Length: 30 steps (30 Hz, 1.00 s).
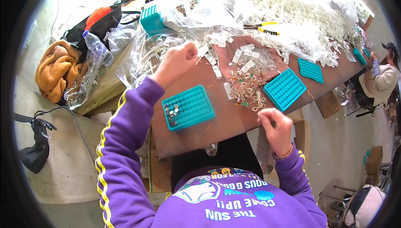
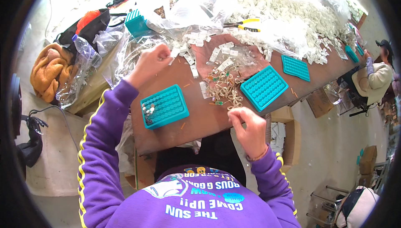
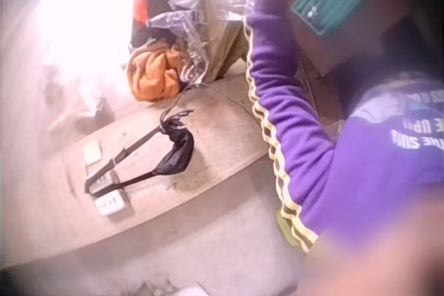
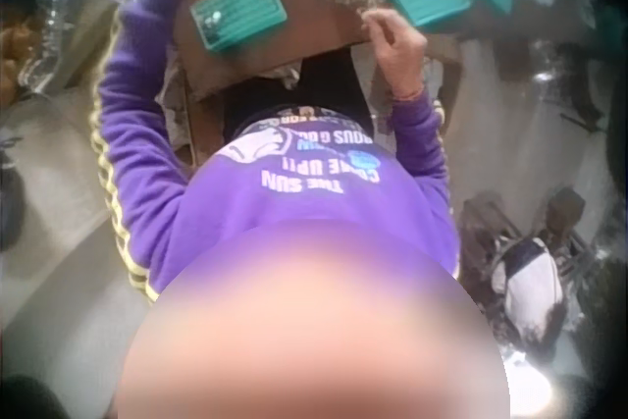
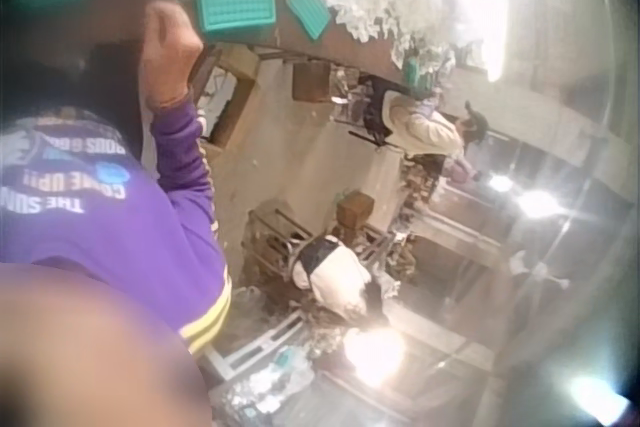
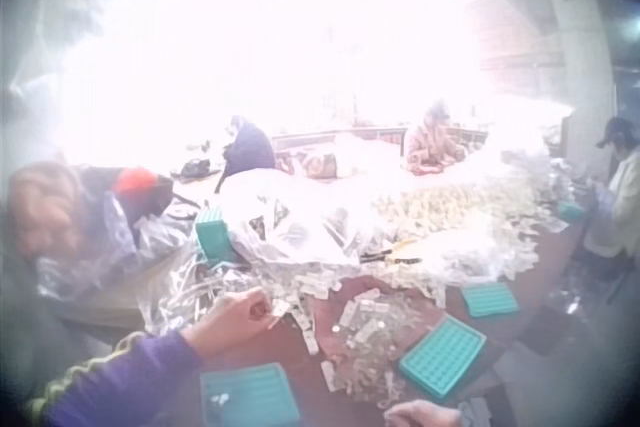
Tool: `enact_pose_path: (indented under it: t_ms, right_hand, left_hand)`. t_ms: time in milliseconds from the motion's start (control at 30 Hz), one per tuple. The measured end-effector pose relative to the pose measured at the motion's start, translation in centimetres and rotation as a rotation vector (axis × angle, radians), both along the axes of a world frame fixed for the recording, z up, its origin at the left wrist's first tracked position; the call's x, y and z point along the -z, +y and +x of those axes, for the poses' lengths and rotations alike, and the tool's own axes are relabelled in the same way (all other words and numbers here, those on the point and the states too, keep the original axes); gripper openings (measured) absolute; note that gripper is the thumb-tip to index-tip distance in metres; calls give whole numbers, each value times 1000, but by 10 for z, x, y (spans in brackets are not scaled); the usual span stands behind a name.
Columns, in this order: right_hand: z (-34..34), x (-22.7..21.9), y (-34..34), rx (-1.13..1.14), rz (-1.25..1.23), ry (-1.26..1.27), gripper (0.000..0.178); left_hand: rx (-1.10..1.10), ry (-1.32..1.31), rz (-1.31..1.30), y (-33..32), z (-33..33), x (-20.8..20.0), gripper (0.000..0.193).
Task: The person repeatedly picks small white plastic housings and metallic components from a cluttered table, inserts the components into the housings, and places the assembled units into a teal tray. The person handles items one at a time and occasionally adjusts the tray position.
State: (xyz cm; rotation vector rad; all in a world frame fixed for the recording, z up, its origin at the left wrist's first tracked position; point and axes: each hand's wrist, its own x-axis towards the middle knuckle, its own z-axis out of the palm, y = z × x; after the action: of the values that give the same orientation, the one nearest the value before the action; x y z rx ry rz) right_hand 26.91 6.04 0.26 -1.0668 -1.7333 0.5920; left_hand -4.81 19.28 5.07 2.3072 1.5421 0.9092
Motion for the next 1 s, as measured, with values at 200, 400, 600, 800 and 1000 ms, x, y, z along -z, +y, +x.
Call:
enact_pose_path:
  t_ms: [200, 400, 600, 800, 1000]
  right_hand:
    - [-17, -15, 73, 51, 210, -323, 9]
    - [-36, -8, 120, -67, 345, -620, 15]
    - [-50, -38, 148, -100, 203, -205, 14]
    - [-67, -54, 148, -189, -110, 20, 15]
    - [-80, -34, 157, 61, 327, -342, 13]
  left_hand:
    - [-36, -941, -246, -107, -5, -4, 13]
    - [-25, -1648, -369, -187, -5, 32, 10]
    - [-26, -1933, -467, -215, 21, 54, 39]
    - [146, -2191, -766, -217, 39, 53, 39]
    - [260, -2019, -810, -219, 49, 54, 43]
